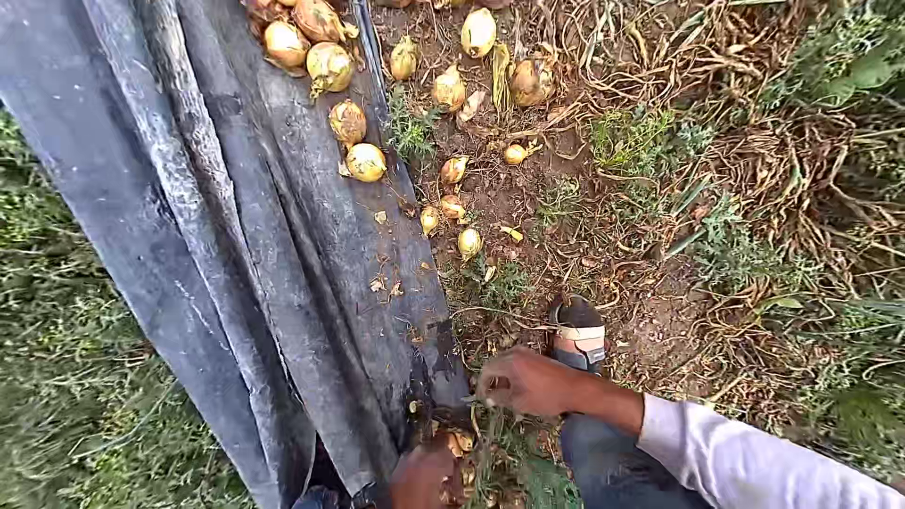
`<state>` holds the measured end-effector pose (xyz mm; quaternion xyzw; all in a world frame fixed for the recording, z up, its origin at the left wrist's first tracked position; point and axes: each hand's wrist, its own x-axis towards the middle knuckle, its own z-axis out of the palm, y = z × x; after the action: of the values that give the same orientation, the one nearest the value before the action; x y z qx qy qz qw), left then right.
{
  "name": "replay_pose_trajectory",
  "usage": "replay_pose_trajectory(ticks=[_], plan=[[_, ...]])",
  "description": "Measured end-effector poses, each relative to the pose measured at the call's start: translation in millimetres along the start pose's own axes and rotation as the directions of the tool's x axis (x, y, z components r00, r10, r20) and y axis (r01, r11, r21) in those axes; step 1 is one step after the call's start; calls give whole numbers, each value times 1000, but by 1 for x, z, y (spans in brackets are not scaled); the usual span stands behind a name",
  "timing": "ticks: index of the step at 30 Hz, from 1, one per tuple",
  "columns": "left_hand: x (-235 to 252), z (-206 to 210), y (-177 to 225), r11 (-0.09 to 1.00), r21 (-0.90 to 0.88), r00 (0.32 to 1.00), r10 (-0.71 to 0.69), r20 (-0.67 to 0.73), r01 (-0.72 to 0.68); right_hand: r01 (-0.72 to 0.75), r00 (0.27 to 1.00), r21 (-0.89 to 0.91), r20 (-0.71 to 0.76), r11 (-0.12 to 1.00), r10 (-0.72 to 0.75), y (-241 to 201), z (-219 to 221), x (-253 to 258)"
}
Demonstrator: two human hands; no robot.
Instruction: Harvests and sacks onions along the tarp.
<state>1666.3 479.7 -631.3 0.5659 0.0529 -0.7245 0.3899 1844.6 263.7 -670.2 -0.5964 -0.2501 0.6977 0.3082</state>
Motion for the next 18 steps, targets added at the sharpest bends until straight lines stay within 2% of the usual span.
replay_pose_trajectory(ticks=[1,2,3,4,5,6,7,8,10,12,14,15,16,18], plan=[[6,-24,5,999,28,978,-21,-210,28,-23,947,-40,-321,999,9,-3,-26,11],[11,-57,17,998,29,884,-36,-466,56,-51,820,-140,-571,989,-39,-3,-49,28],[18,-93,32,995,55,726,-21,-687,80,-97,721,-227,-688,969,-88,-4,-68,45],[29,-131,48,991,100,540,35,-841,91,-146,678,-276,-727,950,-107,-8,-83,61],[42,-166,61,980,164,390,110,-914,109,-202,670,-298,-737,933,-90,-12,-92,76],[53,-194,72,961,241,318,188,-929,134,-246,672,-292,-739,924,-54,-14,-93,89],[63,-214,81,930,327,308,266,-914,167,-273,669,-277,-743,921,-25,-14,-91,99],[72,-230,92,899,396,328,322,-888,190,-306,672,-255,-741,917,19,-11,-96,109],[85,-249,113,844,483,430,357,-829,232,-344,676,-143,-723,928,140,-3,-113,105],[93,-257,123,816,506,523,313,-793,278,-278,572,-24,-807,960,146,10,-132,74],[90,-266,130,824,482,625,213,-751,298,-230,435,19,-892,973,120,10,-164,49],[86,-269,131,842,454,650,173,-740,293,-247,377,11,-920,969,106,9,-181,47],[81,-272,132,870,413,623,169,-763,269,-291,347,-1,-932,957,104,10,-199,50],[74,-275,135,904,334,471,180,-864,268,-419,355,-9,-922,908,154,14,-228,71]])
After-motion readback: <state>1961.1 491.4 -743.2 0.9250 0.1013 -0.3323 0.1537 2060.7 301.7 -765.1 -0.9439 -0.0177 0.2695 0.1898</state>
